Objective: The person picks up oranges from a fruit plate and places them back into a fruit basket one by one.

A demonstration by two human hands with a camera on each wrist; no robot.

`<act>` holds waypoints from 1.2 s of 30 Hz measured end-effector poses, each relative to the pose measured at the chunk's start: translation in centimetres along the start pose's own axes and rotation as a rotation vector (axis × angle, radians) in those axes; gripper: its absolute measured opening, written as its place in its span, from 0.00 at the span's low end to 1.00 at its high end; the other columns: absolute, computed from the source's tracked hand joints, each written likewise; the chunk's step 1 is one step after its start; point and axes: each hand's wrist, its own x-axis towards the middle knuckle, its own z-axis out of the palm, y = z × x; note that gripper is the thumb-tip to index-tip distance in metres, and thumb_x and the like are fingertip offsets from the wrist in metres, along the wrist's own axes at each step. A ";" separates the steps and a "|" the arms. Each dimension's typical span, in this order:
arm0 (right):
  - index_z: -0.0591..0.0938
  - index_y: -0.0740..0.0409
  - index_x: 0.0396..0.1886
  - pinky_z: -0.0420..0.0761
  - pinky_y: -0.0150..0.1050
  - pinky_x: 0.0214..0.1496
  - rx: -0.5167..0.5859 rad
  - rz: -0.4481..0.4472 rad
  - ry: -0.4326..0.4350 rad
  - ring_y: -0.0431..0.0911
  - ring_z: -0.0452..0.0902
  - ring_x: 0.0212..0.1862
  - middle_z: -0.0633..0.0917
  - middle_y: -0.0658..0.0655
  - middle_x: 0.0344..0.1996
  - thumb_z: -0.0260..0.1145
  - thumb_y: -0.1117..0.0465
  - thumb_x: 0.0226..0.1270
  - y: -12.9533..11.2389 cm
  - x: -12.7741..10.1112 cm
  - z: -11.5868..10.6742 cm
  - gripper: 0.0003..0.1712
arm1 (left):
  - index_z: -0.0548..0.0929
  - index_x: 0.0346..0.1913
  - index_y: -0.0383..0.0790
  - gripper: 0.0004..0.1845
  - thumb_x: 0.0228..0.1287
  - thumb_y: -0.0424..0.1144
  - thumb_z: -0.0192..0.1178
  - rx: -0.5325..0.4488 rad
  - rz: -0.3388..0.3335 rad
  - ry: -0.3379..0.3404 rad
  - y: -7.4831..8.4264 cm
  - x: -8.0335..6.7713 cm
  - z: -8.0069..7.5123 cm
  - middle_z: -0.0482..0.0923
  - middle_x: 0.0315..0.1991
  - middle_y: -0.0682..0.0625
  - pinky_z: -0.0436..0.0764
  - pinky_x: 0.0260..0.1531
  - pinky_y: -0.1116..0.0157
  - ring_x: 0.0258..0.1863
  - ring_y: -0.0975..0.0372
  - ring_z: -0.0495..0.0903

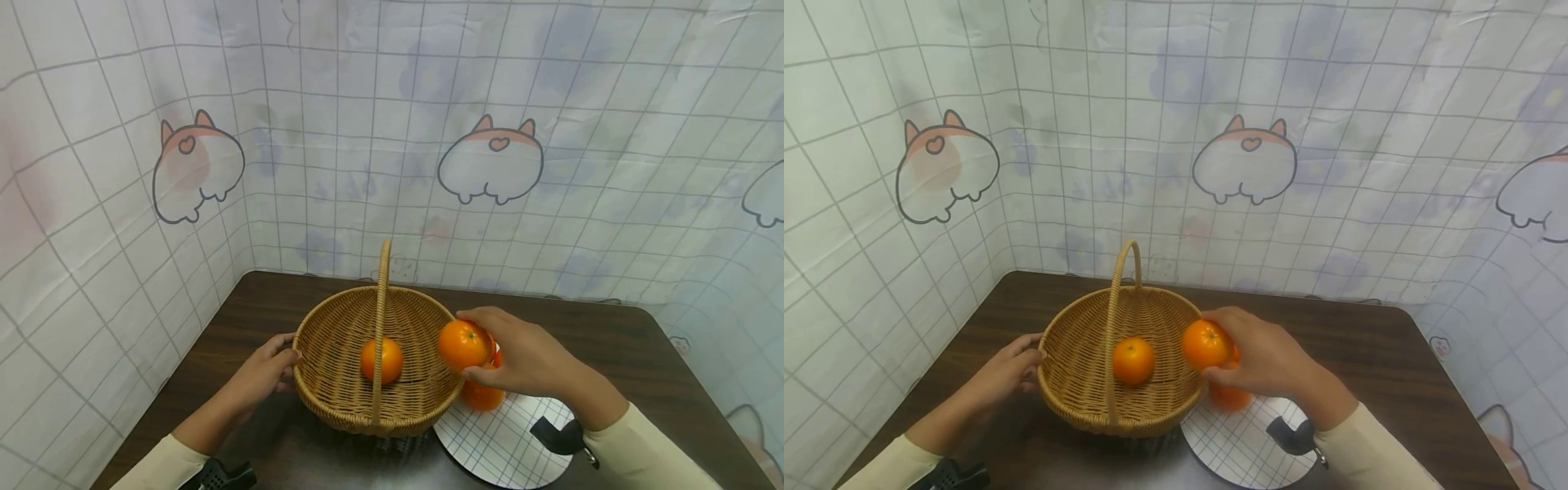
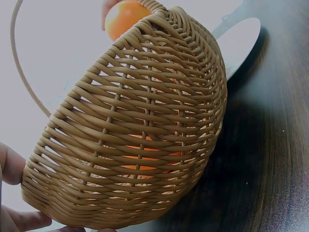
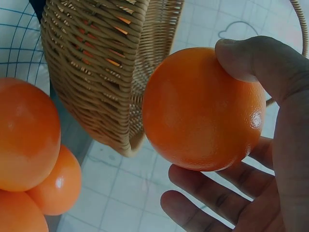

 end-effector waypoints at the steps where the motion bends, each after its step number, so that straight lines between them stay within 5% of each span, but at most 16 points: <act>1: 0.72 0.45 0.73 0.84 0.46 0.47 0.003 0.000 -0.003 0.42 0.81 0.50 0.77 0.48 0.65 0.80 0.42 0.54 -0.1 0.1 0.0 0.47 | 0.59 0.77 0.34 0.31 0.80 0.45 0.50 0.000 0.001 0.000 0.0 0.0 0.0 0.72 0.64 0.32 0.84 0.49 0.46 0.55 0.46 0.81; 21: 0.73 0.44 0.72 0.84 0.45 0.47 0.034 0.015 -0.037 0.41 0.80 0.49 0.77 0.47 0.64 0.80 0.42 0.54 -1.2 0.7 1.1 0.46 | 0.57 0.78 0.34 0.31 0.81 0.45 0.49 0.005 0.009 -0.004 -0.2 -0.1 0.0 0.72 0.65 0.32 0.84 0.49 0.47 0.57 0.45 0.80; 36: 0.74 0.45 0.71 0.85 0.52 0.50 0.064 0.041 -0.052 0.50 0.82 0.55 0.79 0.49 0.63 0.78 0.42 0.59 -1.3 0.3 1.2 0.42 | 0.58 0.77 0.34 0.31 0.80 0.44 0.50 0.003 0.004 0.001 -0.2 -0.1 0.1 0.72 0.64 0.32 0.84 0.48 0.48 0.56 0.46 0.81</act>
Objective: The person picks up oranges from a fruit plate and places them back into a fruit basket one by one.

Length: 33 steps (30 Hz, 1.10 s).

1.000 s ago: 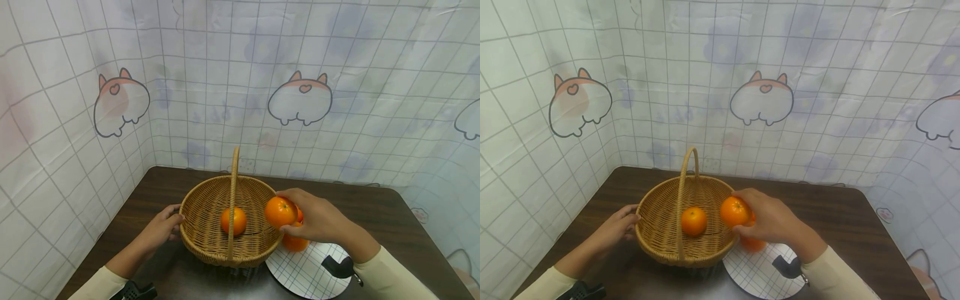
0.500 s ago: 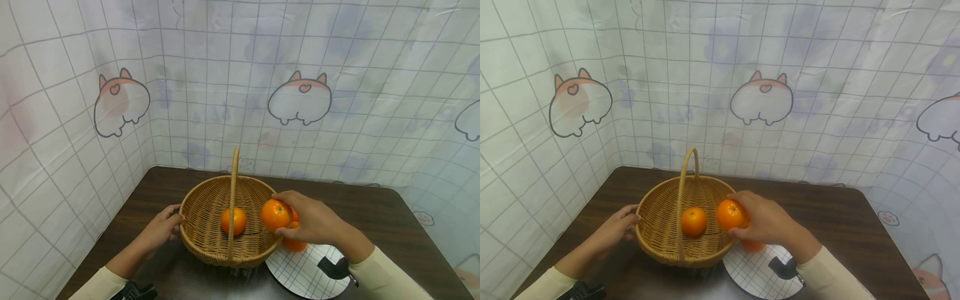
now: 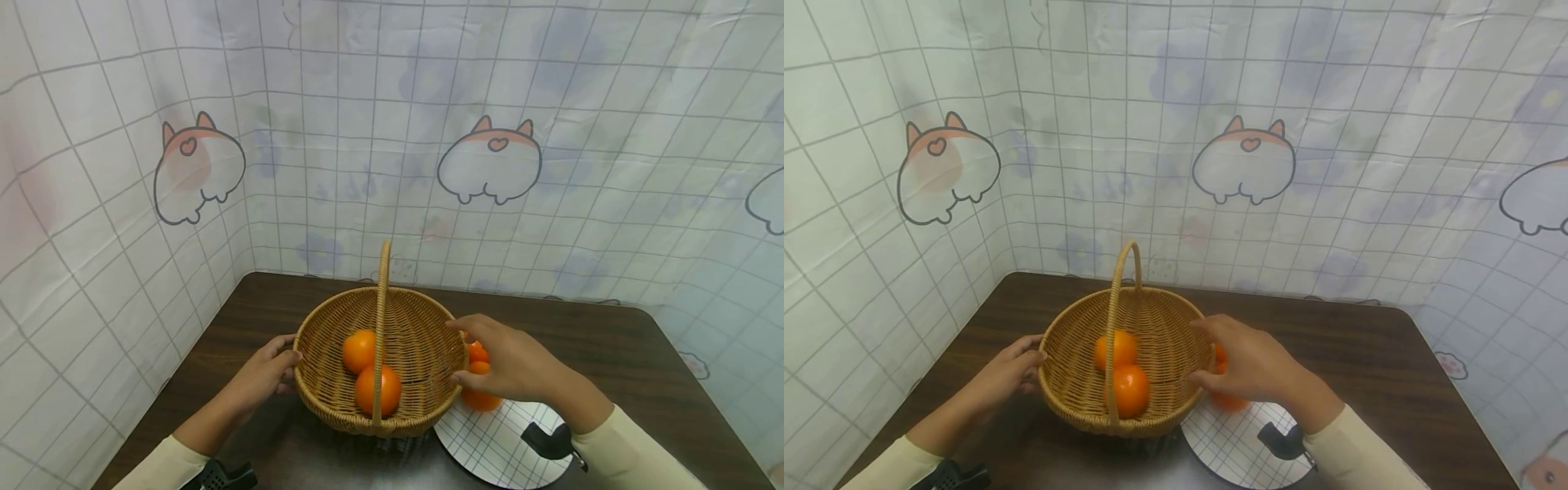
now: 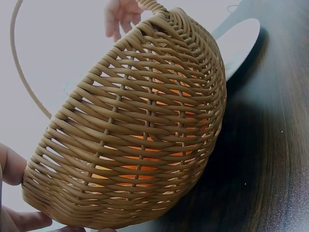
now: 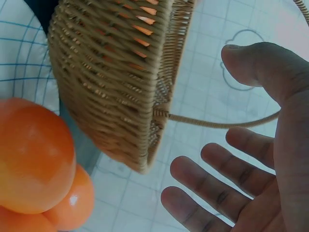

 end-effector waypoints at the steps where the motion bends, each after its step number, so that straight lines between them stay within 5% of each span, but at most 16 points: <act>1: 0.74 0.46 0.71 0.85 0.53 0.51 -0.001 0.003 -0.002 0.51 0.82 0.56 0.78 0.49 0.64 0.78 0.42 0.59 0.1 -0.1 0.0 0.42 | 0.58 0.77 0.34 0.31 0.80 0.44 0.50 0.001 -0.002 0.000 0.0 0.0 0.0 0.72 0.64 0.32 0.84 0.48 0.48 0.56 0.46 0.81; 6: 0.75 0.47 0.71 0.85 0.54 0.51 -0.016 0.023 -0.013 0.51 0.81 0.57 0.77 0.50 0.66 0.78 0.42 0.59 0.7 -0.8 0.1 0.42 | 0.58 0.77 0.34 0.31 0.80 0.44 0.49 0.001 -0.006 -0.002 0.0 -0.1 0.1 0.72 0.64 0.32 0.84 0.49 0.47 0.56 0.46 0.80; 13: 0.74 0.46 0.72 0.84 0.40 0.40 0.008 0.050 -0.010 0.47 0.82 0.51 0.78 0.49 0.64 0.77 0.45 0.59 1.9 -2.1 0.2 0.42 | 0.58 0.77 0.34 0.31 0.80 0.44 0.49 0.002 -0.003 -0.005 0.1 0.0 0.0 0.71 0.65 0.31 0.84 0.50 0.47 0.57 0.46 0.80; 20: 0.76 0.49 0.69 0.86 0.51 0.46 -0.016 0.071 0.015 0.52 0.83 0.52 0.79 0.53 0.63 0.77 0.43 0.59 3.1 -3.4 0.3 0.40 | 0.59 0.77 0.36 0.30 0.80 0.46 0.49 0.008 -0.021 0.010 0.2 0.0 0.0 0.72 0.65 0.33 0.84 0.49 0.47 0.55 0.48 0.82; 33: 0.76 0.51 0.68 0.86 0.56 0.40 -0.008 0.176 0.017 0.56 0.82 0.51 0.81 0.58 0.60 0.78 0.41 0.57 5.5 -5.3 0.2 0.42 | 0.59 0.78 0.35 0.31 0.80 0.45 0.50 0.023 -0.004 0.003 0.2 -0.1 0.0 0.71 0.65 0.32 0.84 0.48 0.47 0.55 0.46 0.82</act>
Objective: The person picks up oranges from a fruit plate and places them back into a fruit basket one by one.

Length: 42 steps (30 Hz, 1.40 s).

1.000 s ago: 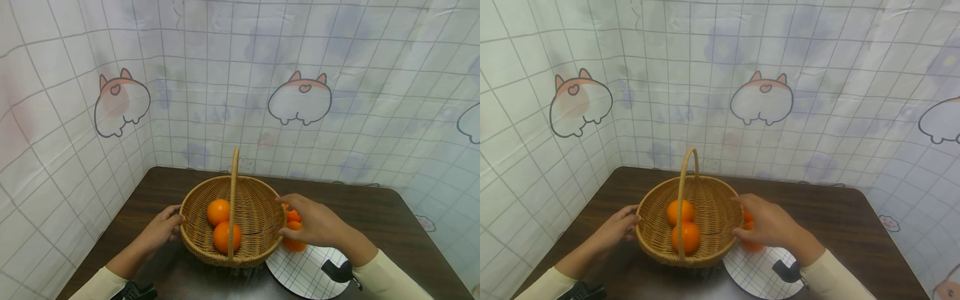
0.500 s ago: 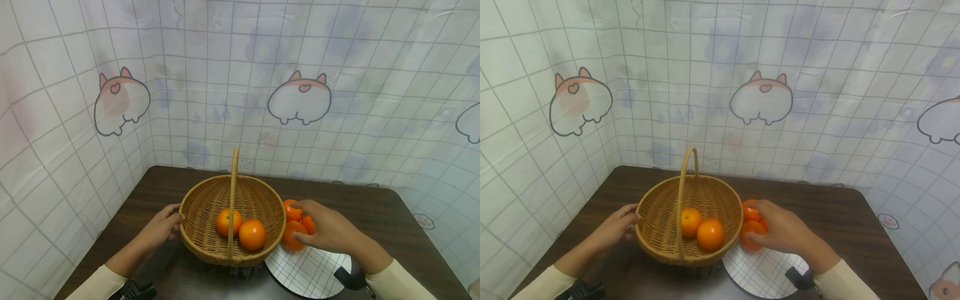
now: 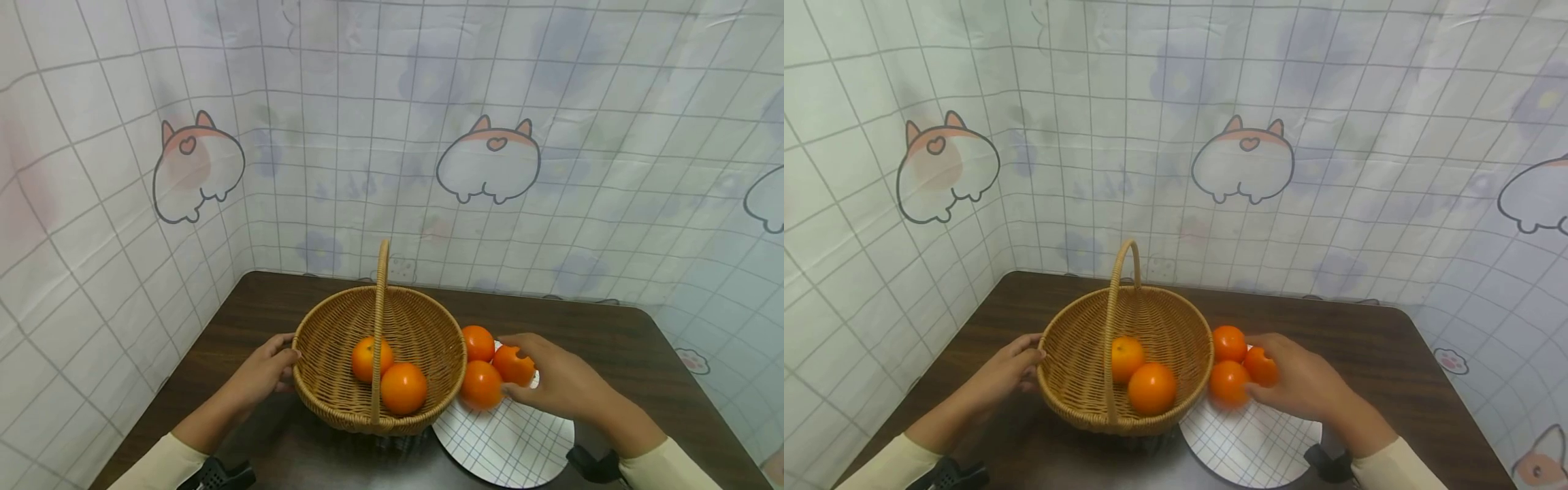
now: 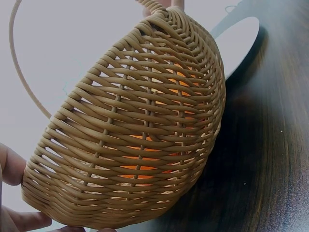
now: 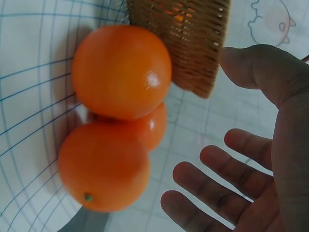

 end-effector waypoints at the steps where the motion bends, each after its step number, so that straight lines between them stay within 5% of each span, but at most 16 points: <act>1: 0.76 0.52 0.68 0.86 0.57 0.41 0.000 0.005 0.004 0.56 0.82 0.51 0.81 0.59 0.60 0.79 0.41 0.57 0.2 -0.1 0.0 0.42 | 0.59 0.78 0.35 0.31 0.80 0.45 0.50 0.002 0.001 0.002 0.0 0.0 0.0 0.71 0.65 0.32 0.84 0.48 0.48 0.55 0.47 0.82; 34: 0.76 0.61 0.67 0.81 0.64 0.52 -0.047 0.029 0.045 0.63 0.78 0.60 0.78 0.65 0.64 0.76 0.39 0.59 4.5 -0.5 1.4 0.44 | 0.58 0.77 0.33 0.31 0.80 0.45 0.49 -0.005 -0.006 -0.002 0.3 0.0 -0.1 0.70 0.66 0.32 0.84 0.49 0.47 0.58 0.44 0.80; 42: 0.75 0.60 0.68 0.81 0.65 0.53 -0.028 0.104 0.020 0.61 0.78 0.60 0.77 0.64 0.65 0.77 0.40 0.59 5.1 -0.1 2.0 0.44 | 0.57 0.78 0.33 0.32 0.80 0.45 0.49 -0.003 -0.009 -0.008 -0.1 0.2 -0.1 0.70 0.66 0.31 0.84 0.49 0.47 0.58 0.44 0.80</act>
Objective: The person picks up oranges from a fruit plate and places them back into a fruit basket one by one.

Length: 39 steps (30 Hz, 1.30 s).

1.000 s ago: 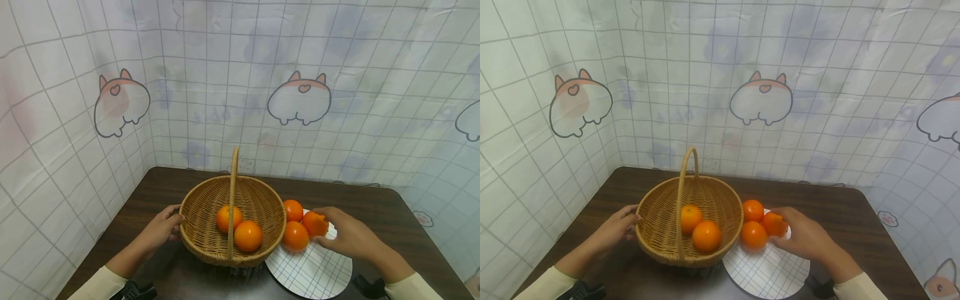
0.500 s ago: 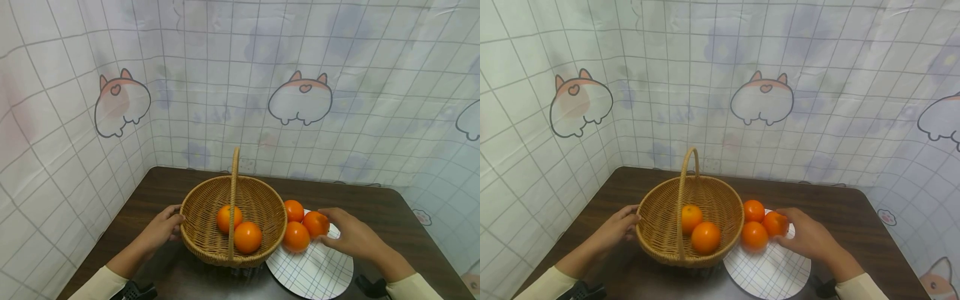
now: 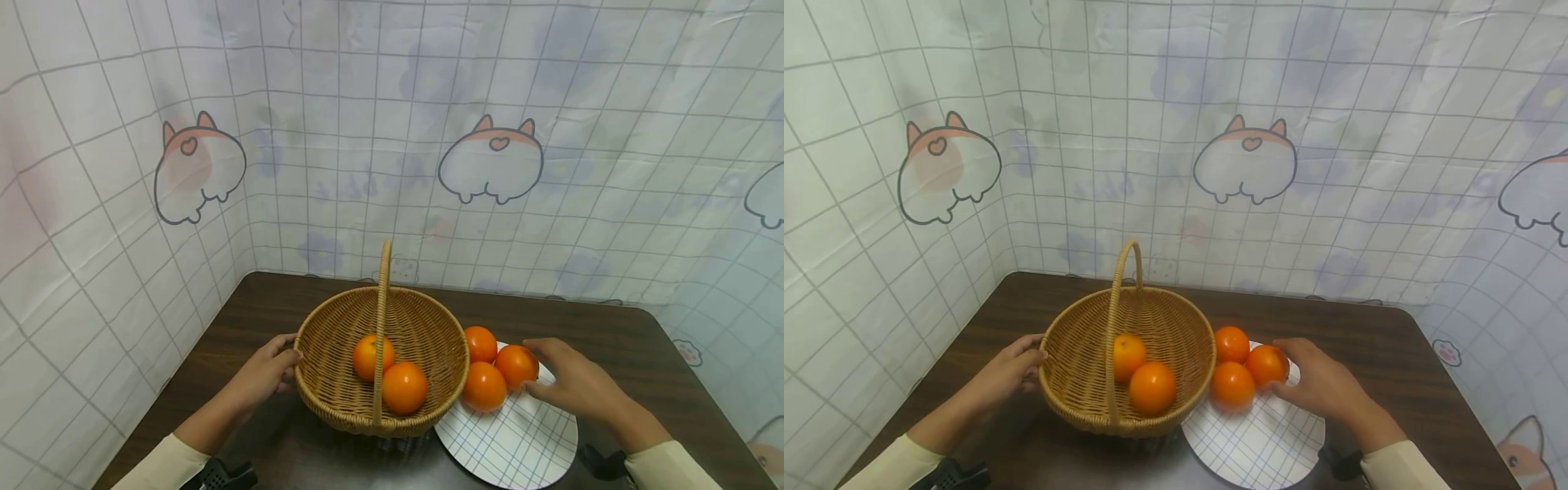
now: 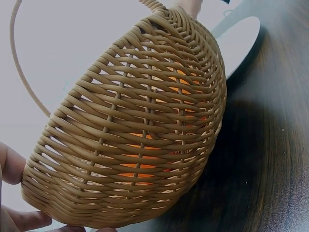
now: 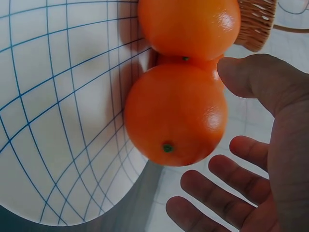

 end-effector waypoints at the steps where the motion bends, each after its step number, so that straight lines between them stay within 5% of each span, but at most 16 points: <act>1: 0.75 0.60 0.68 0.80 0.65 0.53 0.001 0.013 -0.006 0.61 0.78 0.60 0.77 0.64 0.65 0.77 0.40 0.59 0.0 0.1 0.1 0.45 | 0.57 0.78 0.33 0.32 0.80 0.45 0.49 -0.001 0.001 0.000 0.0 0.0 0.0 0.70 0.66 0.31 0.84 0.49 0.47 0.57 0.45 0.80; 39: 0.72 0.62 0.69 0.84 0.59 0.47 0.026 0.048 -0.026 0.55 0.80 0.50 0.78 0.67 0.61 0.80 0.42 0.53 1.5 1.4 2.2 0.49 | 0.58 0.77 0.34 0.32 0.80 0.46 0.50 -0.015 -0.001 0.004 0.0 -0.1 0.0 0.71 0.65 0.32 0.84 0.49 0.47 0.56 0.46 0.81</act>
